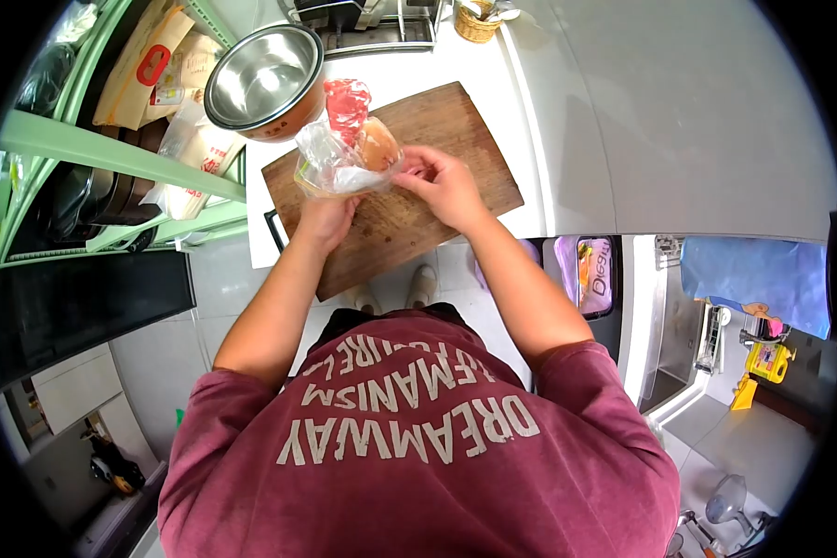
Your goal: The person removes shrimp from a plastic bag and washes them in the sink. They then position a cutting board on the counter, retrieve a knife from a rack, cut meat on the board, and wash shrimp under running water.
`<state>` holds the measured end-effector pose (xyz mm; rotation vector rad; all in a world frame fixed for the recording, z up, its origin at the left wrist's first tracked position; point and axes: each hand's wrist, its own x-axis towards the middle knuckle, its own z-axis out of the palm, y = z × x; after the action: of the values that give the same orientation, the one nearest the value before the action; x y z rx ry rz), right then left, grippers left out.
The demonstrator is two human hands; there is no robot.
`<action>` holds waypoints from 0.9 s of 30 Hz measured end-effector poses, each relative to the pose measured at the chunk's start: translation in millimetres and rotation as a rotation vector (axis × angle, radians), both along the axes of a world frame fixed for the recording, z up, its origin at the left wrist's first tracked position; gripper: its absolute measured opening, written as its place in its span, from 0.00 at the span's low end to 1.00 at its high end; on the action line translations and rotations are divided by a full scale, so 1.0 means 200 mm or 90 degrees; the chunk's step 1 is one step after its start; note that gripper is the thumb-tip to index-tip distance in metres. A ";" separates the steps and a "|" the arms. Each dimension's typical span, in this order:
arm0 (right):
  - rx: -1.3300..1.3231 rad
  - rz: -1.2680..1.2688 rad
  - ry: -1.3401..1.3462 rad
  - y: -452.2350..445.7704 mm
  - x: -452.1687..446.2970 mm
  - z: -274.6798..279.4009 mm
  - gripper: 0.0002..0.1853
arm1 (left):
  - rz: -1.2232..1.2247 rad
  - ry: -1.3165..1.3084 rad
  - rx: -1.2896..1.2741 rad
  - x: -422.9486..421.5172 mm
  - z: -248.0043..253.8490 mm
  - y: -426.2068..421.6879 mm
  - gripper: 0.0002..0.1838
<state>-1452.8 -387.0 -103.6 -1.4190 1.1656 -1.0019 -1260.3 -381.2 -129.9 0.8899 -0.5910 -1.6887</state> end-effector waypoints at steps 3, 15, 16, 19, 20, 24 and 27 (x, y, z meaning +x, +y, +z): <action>0.056 0.007 0.038 0.04 0.03 -0.02 0.07 | -0.013 0.018 -0.019 0.00 -0.04 0.00 0.15; -0.272 0.035 0.344 0.04 -0.05 0.00 0.24 | -0.109 0.025 0.183 0.14 0.03 -0.01 0.19; -0.319 -0.027 0.379 0.02 -0.07 0.03 0.29 | -0.151 0.031 0.179 0.17 0.03 0.00 0.19; -0.438 0.002 0.485 -0.05 -0.09 0.12 0.39 | -0.256 0.028 0.196 0.23 0.00 0.00 0.19; -0.472 0.049 0.521 -0.08 -0.10 0.14 0.42 | -0.272 0.015 0.225 0.23 0.00 0.01 0.20; -0.425 0.164 0.541 -0.18 -0.16 0.05 0.27 | -0.279 0.014 0.261 0.21 0.00 0.01 0.22; -0.270 0.171 0.410 -0.14 -0.17 0.03 0.17 | -0.279 -0.079 0.242 0.21 0.05 0.00 0.22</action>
<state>-1486.0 -414.4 -97.7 -2.2829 1.1950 -0.6309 -1218.6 -381.3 -119.1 1.2054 -0.5872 -2.1997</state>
